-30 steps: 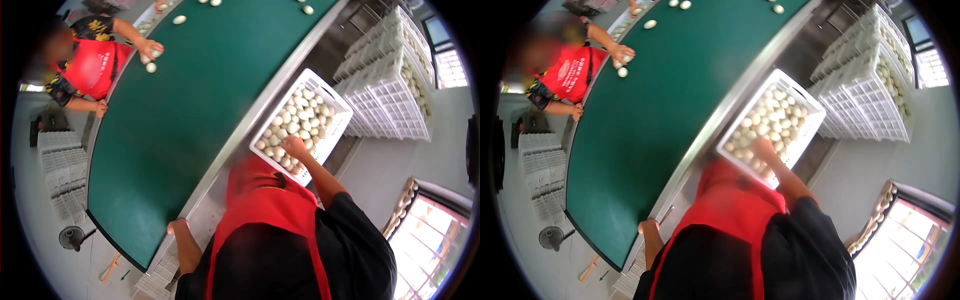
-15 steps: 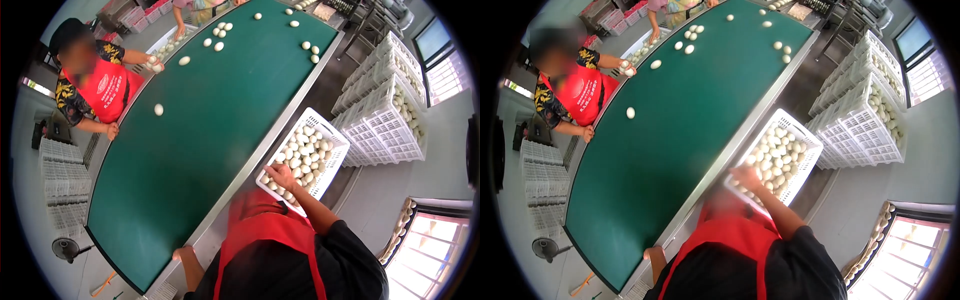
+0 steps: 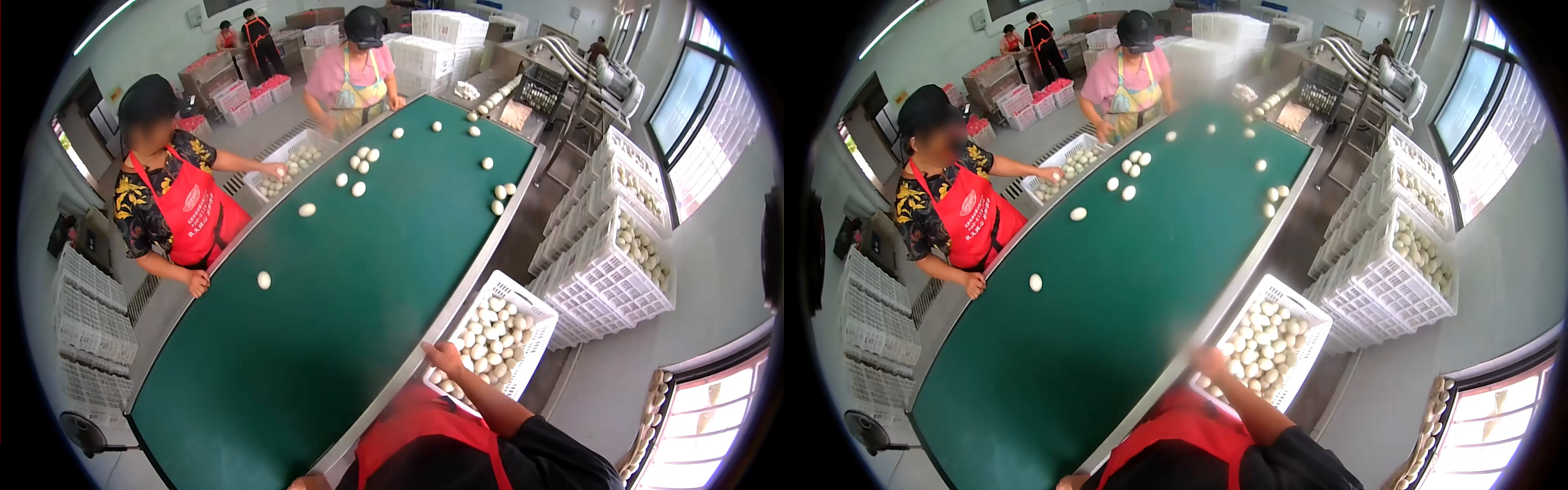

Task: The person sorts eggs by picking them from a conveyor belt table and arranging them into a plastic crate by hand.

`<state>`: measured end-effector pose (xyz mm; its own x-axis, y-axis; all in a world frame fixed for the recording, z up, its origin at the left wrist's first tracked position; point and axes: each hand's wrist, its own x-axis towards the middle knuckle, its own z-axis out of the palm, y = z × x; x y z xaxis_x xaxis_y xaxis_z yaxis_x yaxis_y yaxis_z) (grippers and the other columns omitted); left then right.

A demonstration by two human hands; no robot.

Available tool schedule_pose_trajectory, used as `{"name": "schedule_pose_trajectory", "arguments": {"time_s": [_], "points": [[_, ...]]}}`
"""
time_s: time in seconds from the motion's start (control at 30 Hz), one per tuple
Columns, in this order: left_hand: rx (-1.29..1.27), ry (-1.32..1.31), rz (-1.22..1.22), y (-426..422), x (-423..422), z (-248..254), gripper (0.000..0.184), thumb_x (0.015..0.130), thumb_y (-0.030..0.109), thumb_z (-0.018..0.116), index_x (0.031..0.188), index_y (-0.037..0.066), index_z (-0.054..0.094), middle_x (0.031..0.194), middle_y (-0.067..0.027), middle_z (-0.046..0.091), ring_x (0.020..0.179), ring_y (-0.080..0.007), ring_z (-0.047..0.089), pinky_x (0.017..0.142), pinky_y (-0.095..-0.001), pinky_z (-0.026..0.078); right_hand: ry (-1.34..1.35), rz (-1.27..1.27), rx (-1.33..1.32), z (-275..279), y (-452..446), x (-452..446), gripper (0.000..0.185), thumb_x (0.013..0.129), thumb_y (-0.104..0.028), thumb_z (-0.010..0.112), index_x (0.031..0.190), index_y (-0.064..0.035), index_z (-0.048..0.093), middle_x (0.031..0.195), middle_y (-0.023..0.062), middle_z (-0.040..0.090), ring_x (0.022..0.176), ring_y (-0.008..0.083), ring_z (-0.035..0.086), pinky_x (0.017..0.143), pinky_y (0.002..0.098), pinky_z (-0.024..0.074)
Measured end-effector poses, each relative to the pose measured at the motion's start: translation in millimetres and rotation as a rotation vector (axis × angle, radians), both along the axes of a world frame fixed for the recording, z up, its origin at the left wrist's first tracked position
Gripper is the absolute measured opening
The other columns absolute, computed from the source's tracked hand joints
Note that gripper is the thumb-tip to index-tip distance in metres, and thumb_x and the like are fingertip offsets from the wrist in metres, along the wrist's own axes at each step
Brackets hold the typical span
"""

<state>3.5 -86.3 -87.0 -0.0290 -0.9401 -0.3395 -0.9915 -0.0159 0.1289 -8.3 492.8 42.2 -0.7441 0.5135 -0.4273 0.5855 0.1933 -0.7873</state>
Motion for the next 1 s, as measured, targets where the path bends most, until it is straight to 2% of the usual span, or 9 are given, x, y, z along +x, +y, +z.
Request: {"name": "schedule_pose_trajectory", "arguments": {"time_s": [0.1, 0.17, 0.23, 0.47, 0.83, 1.0], "points": [[-0.022, -0.088, -0.101, 14, -5, 3, 0.051, 0.097, 0.041, 0.047, 0.131, 0.006, 0.061, 0.135, -0.0086, 0.065, 0.127, -0.0288, 0.056, 0.108, -0.0424, 0.04, -0.059, -0.149, -0.143, -5, -6, 1, 0.057, 0.096, -0.048, 0.069, 0.087, 0.0084, 0.075, 0.074, 0.014, 0.072, 0.068, 0.02, 0.068, 0.064, 0.0364, 0.0554], [-0.028, -0.125, -0.151, 20, -7, 7, 0.05, 0.097, 0.04, 0.047, 0.13, 0.006, 0.061, 0.134, -0.0093, 0.065, 0.126, -0.0292, 0.057, 0.107, -0.0425, 0.041, -0.071, -0.241, -0.237, -5, -9, -2, 0.049, 0.095, -0.037, 0.074, 0.1, 0.0109, 0.071, 0.077, 0.0135, 0.069, 0.064, 0.0192, 0.064, 0.059, 0.0339, 0.0528], [-0.034, -0.129, -0.189, 25, -10, 8, 0.049, 0.097, 0.039, 0.048, 0.13, 0.005, 0.061, 0.133, -0.0099, 0.065, 0.125, -0.0295, 0.057, 0.106, -0.0427, 0.042, 0.029, -0.328, -0.288, -18, -17, -3, 0.044, 0.094, -0.033, 0.077, 0.099, 0.0095, 0.069, 0.074, 0.0106, 0.065, 0.06, 0.0169, 0.059, 0.054, 0.0321, 0.0489], [-0.003, -0.126, -0.264, 17, -7, -2, 0.046, 0.096, 0.035, 0.051, 0.127, 0.004, 0.061, 0.13, -0.0122, 0.066, 0.121, -0.0307, 0.059, 0.103, -0.0434, 0.045, 0.089, -0.353, -0.36, -43, -35, 7, 0.03, 0.098, -0.023, 0.074, 0.088, 0.0013, 0.06, 0.065, 0.0053, 0.054, 0.051, 0.0126, 0.045, 0.045, 0.0285, 0.034], [0.015, -0.162, -0.295, -14, 2, -23, 0.042, 0.094, 0.03, 0.054, 0.123, 0.002, 0.062, 0.126, -0.0157, 0.068, 0.116, -0.0325, 0.062, 0.098, -0.0445, 0.049, 0.084, -0.388, -0.436, -86, -44, 12, 0.025, 0.096, -0.02, 0.077, 0.093, -0.0005, 0.061, 0.071, 0.0034, 0.055, 0.057, 0.0131, 0.05, 0.048, 0.0292, 0.0384], [-0.006, -0.192, -0.3, -27, 13, -24, 0.04, 0.093, 0.028, 0.056, 0.122, 0.001, 0.062, 0.124, -0.0174, 0.068, 0.114, -0.0334, 0.064, 0.096, -0.0449, 0.051, 0.097, -0.381, -0.469, -76, -52, 13, 0.027, 0.096, -0.021, 0.077, 0.094, 0.0007, 0.062, 0.072, 0.0046, 0.057, 0.058, 0.0142, 0.053, 0.049, 0.03, 0.0427]]}}
